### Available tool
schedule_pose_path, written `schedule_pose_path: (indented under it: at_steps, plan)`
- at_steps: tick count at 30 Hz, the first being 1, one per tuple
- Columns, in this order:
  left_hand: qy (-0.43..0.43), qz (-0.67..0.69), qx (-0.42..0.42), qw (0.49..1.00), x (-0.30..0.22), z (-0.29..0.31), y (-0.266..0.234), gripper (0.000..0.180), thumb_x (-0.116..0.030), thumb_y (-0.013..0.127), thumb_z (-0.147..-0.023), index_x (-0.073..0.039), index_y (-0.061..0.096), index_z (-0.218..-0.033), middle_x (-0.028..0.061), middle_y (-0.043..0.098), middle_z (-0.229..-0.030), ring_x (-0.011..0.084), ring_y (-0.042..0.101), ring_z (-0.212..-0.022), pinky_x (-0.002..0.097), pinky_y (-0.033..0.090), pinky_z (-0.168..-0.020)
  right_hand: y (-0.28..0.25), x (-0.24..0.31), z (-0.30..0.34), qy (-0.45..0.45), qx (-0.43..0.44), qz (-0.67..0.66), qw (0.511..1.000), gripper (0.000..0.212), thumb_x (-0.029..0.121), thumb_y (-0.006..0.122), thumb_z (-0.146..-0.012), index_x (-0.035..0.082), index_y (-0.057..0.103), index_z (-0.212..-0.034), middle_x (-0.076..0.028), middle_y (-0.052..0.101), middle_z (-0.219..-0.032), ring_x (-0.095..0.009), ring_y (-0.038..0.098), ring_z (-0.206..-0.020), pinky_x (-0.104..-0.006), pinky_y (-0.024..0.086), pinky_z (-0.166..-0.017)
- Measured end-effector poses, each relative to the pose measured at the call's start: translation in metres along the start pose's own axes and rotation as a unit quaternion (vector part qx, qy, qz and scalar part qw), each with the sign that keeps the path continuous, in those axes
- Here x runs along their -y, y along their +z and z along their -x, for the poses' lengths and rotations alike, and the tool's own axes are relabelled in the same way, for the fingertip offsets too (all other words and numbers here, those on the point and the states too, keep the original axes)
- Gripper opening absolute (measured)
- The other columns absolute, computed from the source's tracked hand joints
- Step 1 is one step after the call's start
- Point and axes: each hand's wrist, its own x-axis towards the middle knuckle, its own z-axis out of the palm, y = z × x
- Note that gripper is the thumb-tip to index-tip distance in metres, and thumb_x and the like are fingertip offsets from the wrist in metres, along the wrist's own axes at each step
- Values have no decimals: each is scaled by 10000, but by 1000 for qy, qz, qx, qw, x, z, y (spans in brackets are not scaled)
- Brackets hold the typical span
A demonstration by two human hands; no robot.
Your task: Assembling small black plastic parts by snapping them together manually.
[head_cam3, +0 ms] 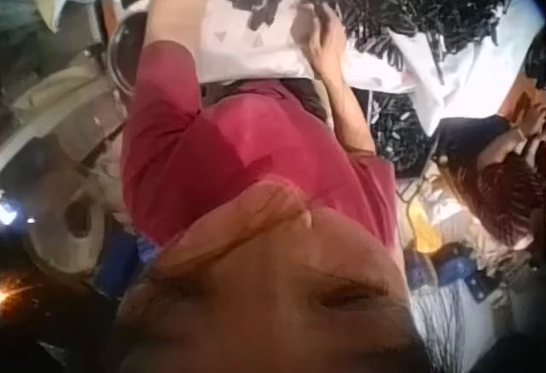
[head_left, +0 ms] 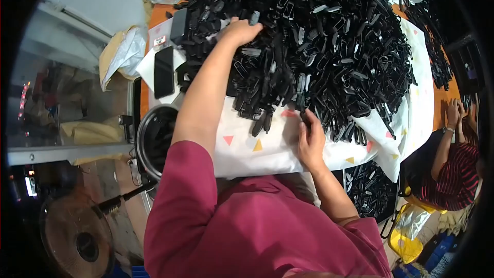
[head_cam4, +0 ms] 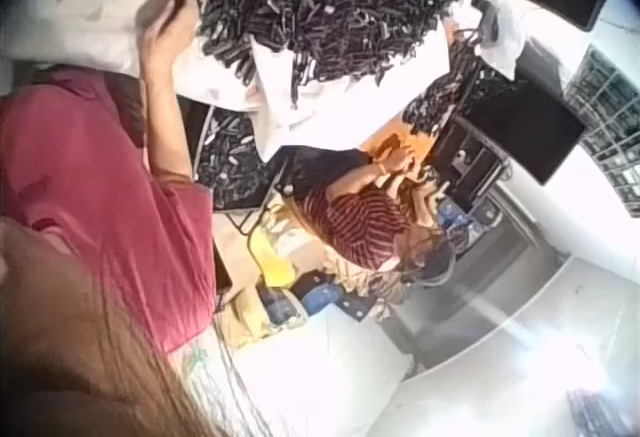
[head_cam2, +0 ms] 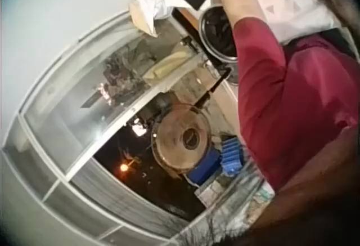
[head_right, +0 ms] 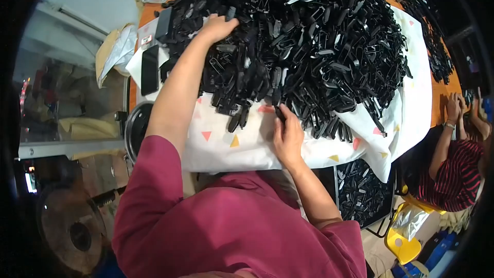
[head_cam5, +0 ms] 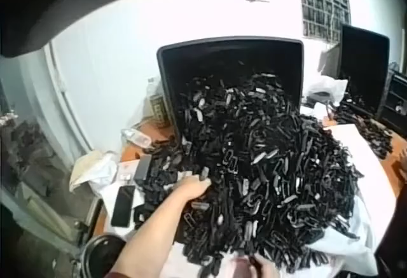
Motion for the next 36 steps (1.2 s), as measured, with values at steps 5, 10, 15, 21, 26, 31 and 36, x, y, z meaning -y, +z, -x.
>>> schedule_pose_path:
  at_steps: [5, 10, 15, 21, 26, 31, 36]
  plan:
    - [18, 35, -44, 998, 8, 56, -1, 605, -534, 503, -738, -51, 609, -1087, 192, 499, -1225, 347, 422, -1184, 381, 342, -983, 4, 16, -4, -58, 13, 41, 997, 325, 87, 527, -848, 9, 495, -1162, -170, 551, -1107, -305, 534, -1004, -362, 409, -869]
    - [73, 84, -86, 990, -23, 123, -3, 484, -423, 512, -704, -126, 630, -1067, 157, 568, -1129, 353, 484, -1104, 449, 388, -916, -10, 4, 6, -51, 2, 55, 997, 353, 74, 456, -890, 26, 448, -1239, -171, 514, -1188, -247, 513, -1076, -326, 413, -889]
    - [5, 81, -94, 992, -23, 131, 25, 500, -442, 502, -747, -92, 619, -1085, 187, 418, -1256, 331, 408, -1141, 451, 364, -873, -15, -8, 6, -65, 21, 12, 998, 326, 90, 453, -912, 28, 452, -1233, -145, 548, -1162, -227, 549, -1015, -293, 420, -875]
    - [83, -8, -34, 996, -17, 140, 28, 416, -319, 502, -741, -96, 627, -1069, 158, 543, -1174, 332, 479, -1120, 465, 377, -903, -5, -5, 8, -41, -20, -3, 999, 316, 84, 485, -890, 29, 492, -1201, -145, 556, -1137, -219, 549, -992, -294, 425, -850]
    - [178, 5, -78, 981, 23, 160, 2, 287, -347, 573, -745, -221, 663, -987, 52, 645, -965, 253, 603, -918, 394, 478, -769, -8, 15, 7, -62, -31, -52, 996, 298, 51, 445, -889, 29, 491, -1182, -107, 541, -1111, -170, 550, -919, -273, 445, -783]
    - [245, 17, -220, 944, 21, 170, 6, 256, -261, 625, -755, -200, 658, -1001, 119, 542, -1175, 278, 568, -977, 354, 460, -816, -29, 21, 9, 150, -40, -357, 921, 248, 98, 424, -919, 52, 491, -1153, -31, 537, -857, -79, 484, -633, -205, 411, -517]
    - [277, 78, -176, 941, 15, 206, 7, 250, -235, 647, -745, -192, 667, -991, 150, 503, -1214, 293, 562, -980, 343, 439, -855, -41, 35, 9, 265, 7, -427, 864, 247, 83, 538, -864, 43, 507, -1106, 11, 496, -770, -68, 431, -595, -194, 354, -500]
